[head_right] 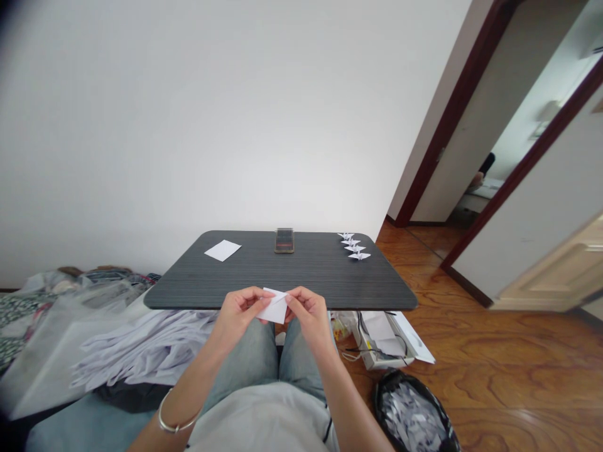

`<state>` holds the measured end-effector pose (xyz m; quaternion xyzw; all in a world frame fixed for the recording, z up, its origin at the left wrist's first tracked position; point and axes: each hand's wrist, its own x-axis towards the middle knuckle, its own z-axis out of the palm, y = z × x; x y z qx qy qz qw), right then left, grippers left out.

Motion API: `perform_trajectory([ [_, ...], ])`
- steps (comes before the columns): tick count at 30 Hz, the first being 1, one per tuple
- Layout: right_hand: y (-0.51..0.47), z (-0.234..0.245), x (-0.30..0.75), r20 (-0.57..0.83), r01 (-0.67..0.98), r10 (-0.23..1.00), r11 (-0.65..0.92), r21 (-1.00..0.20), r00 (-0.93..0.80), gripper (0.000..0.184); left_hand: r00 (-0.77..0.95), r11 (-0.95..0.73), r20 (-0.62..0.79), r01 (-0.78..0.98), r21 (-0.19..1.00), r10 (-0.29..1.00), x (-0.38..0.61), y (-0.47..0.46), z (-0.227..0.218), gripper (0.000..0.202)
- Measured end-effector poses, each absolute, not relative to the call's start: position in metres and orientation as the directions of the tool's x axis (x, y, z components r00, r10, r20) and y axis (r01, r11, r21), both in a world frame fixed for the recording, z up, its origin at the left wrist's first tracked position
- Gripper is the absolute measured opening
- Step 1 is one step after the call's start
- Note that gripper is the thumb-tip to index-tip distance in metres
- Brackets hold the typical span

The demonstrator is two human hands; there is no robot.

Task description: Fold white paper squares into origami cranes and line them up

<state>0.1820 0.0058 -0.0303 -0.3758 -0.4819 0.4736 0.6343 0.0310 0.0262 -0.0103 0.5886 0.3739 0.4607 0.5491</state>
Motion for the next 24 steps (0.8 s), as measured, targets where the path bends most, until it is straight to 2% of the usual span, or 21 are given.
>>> perform_trajectory([
  [17, 0.004, -0.029, 0.184, 0.254, -0.256, 0.964, 0.265, -0.93, 0.074, 0.019, 0.323, -0.099, 0.105, -0.035, 0.995, 0.941, 0.03, 0.024, -0.001, 0.022],
  [24, 0.001, -0.027, 0.181, 0.224, -0.266, 0.969, 0.245, -0.932, 0.107, 0.024, 0.305, -0.123, 0.128, -0.036, 0.992, 0.944, 0.031, 0.022, 0.003, 0.022],
])
